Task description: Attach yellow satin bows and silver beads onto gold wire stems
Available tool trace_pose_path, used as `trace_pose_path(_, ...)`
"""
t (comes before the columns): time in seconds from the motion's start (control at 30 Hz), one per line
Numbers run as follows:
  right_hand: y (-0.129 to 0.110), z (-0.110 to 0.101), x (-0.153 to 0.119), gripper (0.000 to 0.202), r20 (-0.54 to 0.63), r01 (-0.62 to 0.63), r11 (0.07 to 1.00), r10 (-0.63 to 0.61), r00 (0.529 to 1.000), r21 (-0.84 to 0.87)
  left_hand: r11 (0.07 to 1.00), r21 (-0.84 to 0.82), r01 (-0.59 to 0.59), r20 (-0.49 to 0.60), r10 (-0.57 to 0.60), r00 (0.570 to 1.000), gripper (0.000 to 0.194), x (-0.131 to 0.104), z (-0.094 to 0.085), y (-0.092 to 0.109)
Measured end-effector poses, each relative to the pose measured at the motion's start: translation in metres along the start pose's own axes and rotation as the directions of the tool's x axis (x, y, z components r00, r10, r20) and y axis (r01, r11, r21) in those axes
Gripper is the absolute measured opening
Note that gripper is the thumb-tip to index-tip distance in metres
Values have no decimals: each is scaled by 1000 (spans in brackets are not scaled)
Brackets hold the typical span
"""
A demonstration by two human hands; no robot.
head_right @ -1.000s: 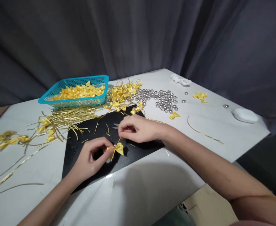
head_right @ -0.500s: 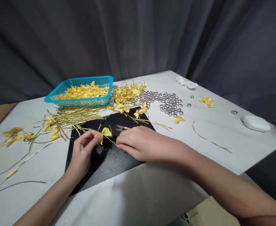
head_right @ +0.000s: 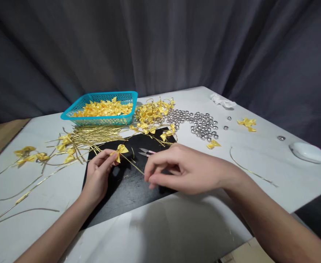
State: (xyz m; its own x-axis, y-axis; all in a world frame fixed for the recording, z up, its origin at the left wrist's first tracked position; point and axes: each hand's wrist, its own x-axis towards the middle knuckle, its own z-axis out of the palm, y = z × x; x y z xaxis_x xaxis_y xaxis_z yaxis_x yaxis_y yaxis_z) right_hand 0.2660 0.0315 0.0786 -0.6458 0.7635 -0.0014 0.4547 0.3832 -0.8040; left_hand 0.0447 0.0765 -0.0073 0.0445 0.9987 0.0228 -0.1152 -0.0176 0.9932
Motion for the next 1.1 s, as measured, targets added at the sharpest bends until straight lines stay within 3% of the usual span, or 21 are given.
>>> trace_pose_path(0.13,-1,6,4,32,119,25,956,-63,991,294,999,-36,24,111,-20,994,12,-1,2,1)
trace_pose_path(0.2,2,11,6,29,114,19,933,-64,991,360,996,-71,46,166,-33,986,11,-1,1,1)
trace_pose_path(0.37,6,21,13,11,-31,111,947,-106,994,301,989,-120,90,221,-62,973,12,-2,0,0)
trace_pose_path(0.53,4,31,17,17,-127,17,922,35,991,386,992,-89,92,248,-68,966,14,-5,0,2)
trace_pose_path(0.6,7,34,19,15,-274,43,968,27,961,245,996,-45,81,294,-64,954,15,-6,-1,2)
trace_pose_path(0.7,16,37,22,17,-419,103,992,-127,899,-79,999,16,52,374,-54,926,16,-9,-2,1)
trace_pose_path(0.83,27,41,24,20,-420,156,954,-256,871,-257,997,75,12,417,-42,908,17,-10,-1,2)
trace_pose_path(0.97,30,43,24,17,-363,196,934,-302,882,-301,989,145,-15,435,-50,899,20,-12,4,8)
trace_pose_path(1.1,28,42,25,11,-381,187,924,-313,870,-333,976,211,-50,477,-58,877,20,-14,8,14)
